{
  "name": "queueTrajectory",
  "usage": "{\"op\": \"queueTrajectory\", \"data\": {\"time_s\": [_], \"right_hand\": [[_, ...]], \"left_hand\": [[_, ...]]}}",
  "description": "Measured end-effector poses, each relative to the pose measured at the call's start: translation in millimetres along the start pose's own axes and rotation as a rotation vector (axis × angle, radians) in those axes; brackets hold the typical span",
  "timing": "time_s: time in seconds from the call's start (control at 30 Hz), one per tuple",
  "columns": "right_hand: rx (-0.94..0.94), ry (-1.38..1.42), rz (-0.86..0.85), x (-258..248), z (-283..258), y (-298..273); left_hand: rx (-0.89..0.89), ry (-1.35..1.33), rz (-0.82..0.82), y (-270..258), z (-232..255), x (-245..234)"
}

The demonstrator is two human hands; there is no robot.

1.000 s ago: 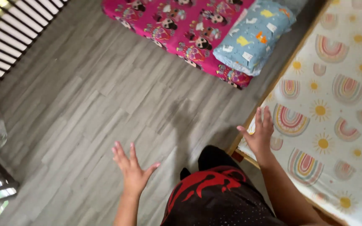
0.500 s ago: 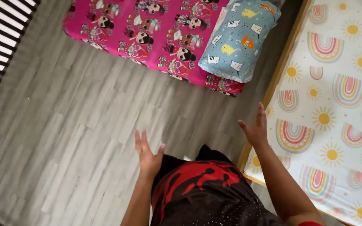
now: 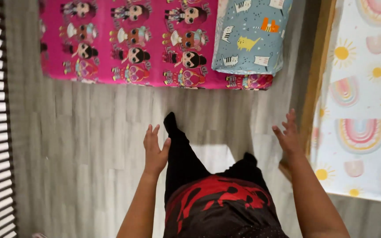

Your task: Arranging pillows and smoothing bedsheets on multiple beds in a room.

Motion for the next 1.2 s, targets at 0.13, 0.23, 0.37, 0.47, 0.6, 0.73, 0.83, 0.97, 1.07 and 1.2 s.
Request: {"op": "queueTrajectory", "data": {"time_s": [0.13, 0.23, 0.37, 0.47, 0.6, 0.73, 0.83, 0.97, 1.07, 1.2], "right_hand": [[0.215, 0.098, 0.109, 62, 35, 42], [0.321, 0.328, 0.219, 124, 69, 67], [0.555, 0.739, 0.3, 208, 130, 137], [0.545, 0.851, 0.289, 238, 182, 221], [0.375, 1.056, 0.211, 266, 274, 332], [0.415, 1.259, 0.24, 278, 295, 410], [0.534, 1.35, 0.33, 278, 266, 446], [0.779, 1.401, 0.423, 299, 179, 429], [0.755, 1.418, 0.468, 306, 164, 423], [0.708, 1.504, 0.506, 313, 164, 416]], "left_hand": [[0.157, 0.091, -0.094, 115, -120, 1], [0.204, 0.422, -0.472, 190, -258, 41], [0.101, 0.731, -0.686, 280, -479, 96], [-0.278, 0.384, -0.392, 316, -547, 130], [-0.697, -0.686, 0.039, 341, -586, 232], [-0.802, -1.153, 0.213, 358, -663, 347], [-0.811, -1.493, 0.49, 384, -622, 362], [-0.823, -1.43, 0.776, 406, -555, 327], [-0.793, -1.484, 0.871, 415, -560, 326], [-0.769, -1.495, 0.914, 416, -568, 336]]}}
Point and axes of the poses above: each hand's wrist, its own y-axis towards the middle knuckle, its own x-axis out of the palm, z = x × y, the point moved 7 cm from there along y, towards the middle knuckle, and after that the axes turned 11 degrees about x, right-handed, at the moved point
